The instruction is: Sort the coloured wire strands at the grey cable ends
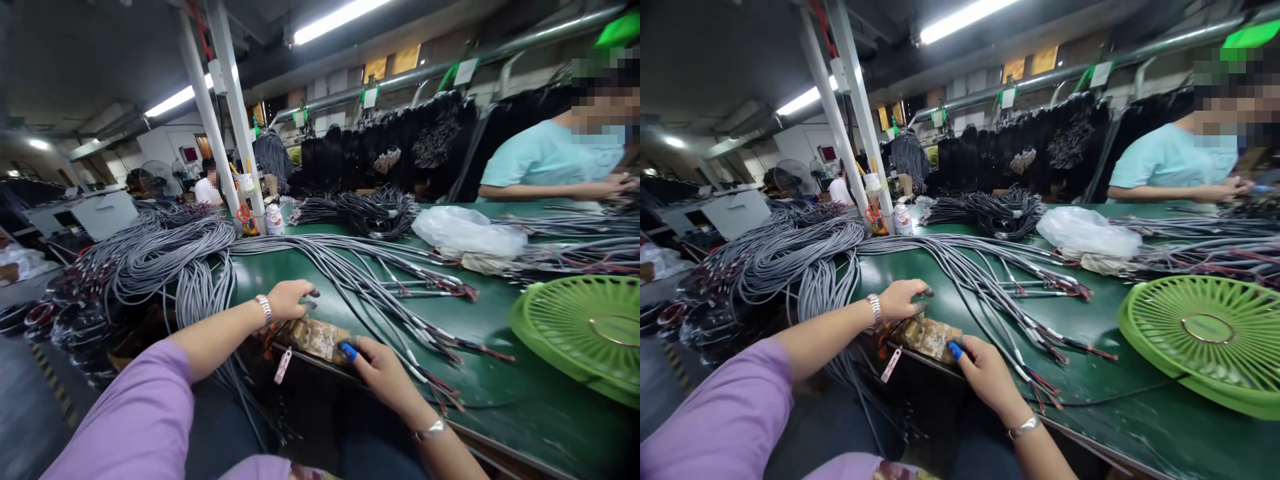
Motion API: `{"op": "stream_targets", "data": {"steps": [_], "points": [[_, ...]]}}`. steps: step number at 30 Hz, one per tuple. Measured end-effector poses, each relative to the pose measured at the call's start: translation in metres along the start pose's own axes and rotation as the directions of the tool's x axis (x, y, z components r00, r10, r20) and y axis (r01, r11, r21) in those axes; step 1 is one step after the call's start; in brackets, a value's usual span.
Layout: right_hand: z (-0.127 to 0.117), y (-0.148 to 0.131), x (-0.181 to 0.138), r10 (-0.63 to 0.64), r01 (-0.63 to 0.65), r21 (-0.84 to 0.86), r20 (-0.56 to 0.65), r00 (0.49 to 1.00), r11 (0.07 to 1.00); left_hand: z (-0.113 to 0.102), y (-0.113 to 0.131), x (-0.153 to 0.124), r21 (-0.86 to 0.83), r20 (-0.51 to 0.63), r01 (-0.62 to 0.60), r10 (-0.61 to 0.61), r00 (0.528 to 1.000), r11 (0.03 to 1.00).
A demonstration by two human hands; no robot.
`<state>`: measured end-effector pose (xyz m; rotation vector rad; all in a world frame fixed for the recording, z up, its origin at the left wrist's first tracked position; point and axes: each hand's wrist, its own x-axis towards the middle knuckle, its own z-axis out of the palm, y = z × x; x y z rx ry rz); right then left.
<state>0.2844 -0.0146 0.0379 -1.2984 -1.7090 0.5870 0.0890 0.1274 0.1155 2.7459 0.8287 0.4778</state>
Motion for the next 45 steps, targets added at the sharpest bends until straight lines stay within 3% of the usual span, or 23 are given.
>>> {"op": "stream_targets", "data": {"steps": [2,5,7,11,16,20,27,33,38,41,45], "points": [[0.000,0.000,-0.001,-0.020,0.020,-0.035,-0.001,1.000,0.999,0.010,-0.006,0.039,0.231,0.116,-0.107,0.082,0.990,0.967],[0.000,0.002,-0.002,-0.034,0.035,-0.102,0.013,0.999,0.994,0.034,-0.013,0.088,0.378,0.266,-0.220,0.122,0.956,0.899],[0.001,0.004,-0.002,-0.040,0.043,-0.132,0.027,0.999,0.990,0.052,-0.018,0.113,0.402,0.324,-0.277,0.147,0.934,0.873],[0.001,0.008,-0.001,-0.052,0.060,-0.167,0.057,0.997,0.984,0.074,-0.026,0.147,0.335,0.340,-0.239,0.120,0.933,0.911],[0.001,0.008,-0.001,-0.057,0.068,-0.173,0.072,0.996,0.983,0.078,-0.031,0.175,0.383,0.328,-0.205,0.075,0.942,0.901],[0.002,0.004,-0.004,-0.077,0.085,-0.194,0.046,0.996,0.977,0.082,-0.025,0.194,0.361,0.431,-0.327,0.154,0.889,0.873],[0.001,-0.002,-0.006,-0.070,0.089,-0.261,0.081,0.994,0.961,0.090,-0.006,0.190,0.437,0.405,-0.330,0.144,0.903,0.837],[0.002,-0.001,-0.005,-0.049,0.074,-0.287,0.092,0.995,0.955,0.084,0.015,0.166,0.450,0.468,-0.384,0.153,0.870,0.806],[0.003,0.005,-0.003,-0.048,0.071,-0.270,0.090,0.995,0.960,0.074,0.036,0.163,0.457,0.492,-0.258,0.000,0.871,0.851],[0.003,0.010,-0.001,-0.077,0.091,-0.233,0.067,0.995,0.968,0.072,0.044,0.161,0.428,0.518,-0.221,-0.037,0.855,0.876],[0.001,0.016,0.003,-0.093,0.101,-0.200,0.051,0.994,0.975,0.071,0.048,0.151,0.414,0.468,-0.156,-0.063,0.882,0.897]]}}
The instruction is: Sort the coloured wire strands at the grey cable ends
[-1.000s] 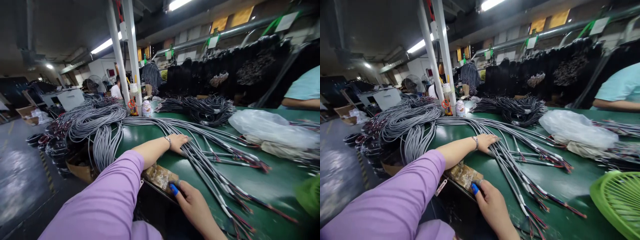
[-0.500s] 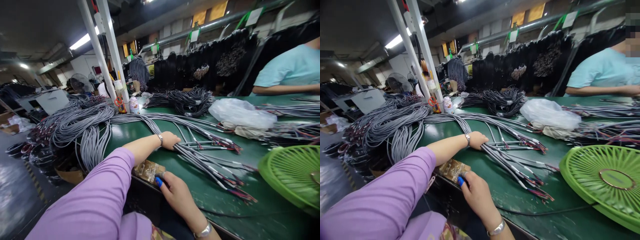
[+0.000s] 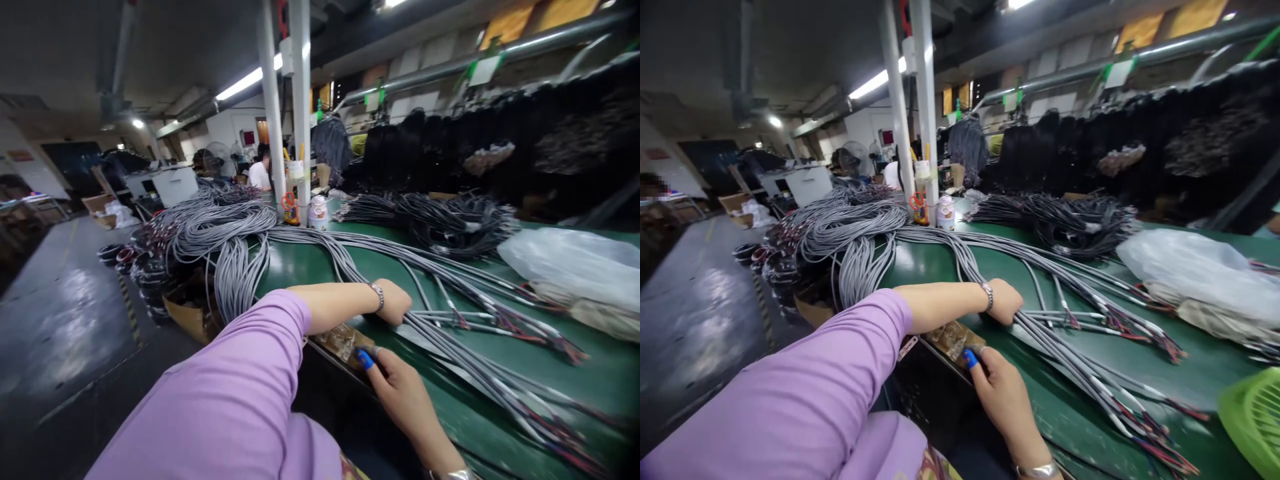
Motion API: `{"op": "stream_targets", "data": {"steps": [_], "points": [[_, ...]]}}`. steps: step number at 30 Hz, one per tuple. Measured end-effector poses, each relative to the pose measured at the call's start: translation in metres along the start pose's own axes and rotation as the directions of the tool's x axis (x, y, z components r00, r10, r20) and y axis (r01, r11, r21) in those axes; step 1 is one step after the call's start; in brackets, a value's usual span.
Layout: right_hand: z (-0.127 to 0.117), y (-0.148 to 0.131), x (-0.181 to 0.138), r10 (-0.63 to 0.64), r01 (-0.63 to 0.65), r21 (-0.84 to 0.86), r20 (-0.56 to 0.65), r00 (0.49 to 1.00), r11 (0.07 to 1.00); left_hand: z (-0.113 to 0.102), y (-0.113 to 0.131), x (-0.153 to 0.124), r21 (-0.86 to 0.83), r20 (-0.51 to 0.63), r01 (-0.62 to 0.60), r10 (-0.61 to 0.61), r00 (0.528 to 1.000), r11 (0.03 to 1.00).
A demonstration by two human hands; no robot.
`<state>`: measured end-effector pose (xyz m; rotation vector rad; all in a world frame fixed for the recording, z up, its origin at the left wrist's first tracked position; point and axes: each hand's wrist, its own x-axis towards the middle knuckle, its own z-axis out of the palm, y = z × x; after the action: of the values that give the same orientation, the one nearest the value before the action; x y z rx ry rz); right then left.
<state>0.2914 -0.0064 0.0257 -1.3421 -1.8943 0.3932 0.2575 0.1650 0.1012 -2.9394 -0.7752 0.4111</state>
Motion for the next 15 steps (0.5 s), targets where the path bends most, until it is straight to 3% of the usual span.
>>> {"op": "stream_targets", "data": {"steps": [6,10,12,15], "points": [[-0.001,0.009,0.004,0.038,-0.038,0.024,0.022,0.999,0.999,-0.005,-0.001,-0.027,-0.076,-0.133,0.018,-0.028,0.991,0.997],[0.000,0.014,0.006,0.047,-0.047,-0.005,0.004,0.999,0.999,-0.028,-0.007,-0.055,-0.195,-0.274,0.035,-0.089,0.958,0.980],[0.000,0.016,0.007,0.059,-0.059,-0.024,-0.008,0.998,0.998,-0.049,-0.013,-0.070,-0.328,-0.439,0.050,-0.199,0.876,0.943],[-0.001,0.013,0.007,0.077,-0.077,-0.016,-0.011,0.997,0.997,-0.092,-0.031,-0.099,-0.418,-0.562,0.063,-0.312,0.766,0.906]]}}
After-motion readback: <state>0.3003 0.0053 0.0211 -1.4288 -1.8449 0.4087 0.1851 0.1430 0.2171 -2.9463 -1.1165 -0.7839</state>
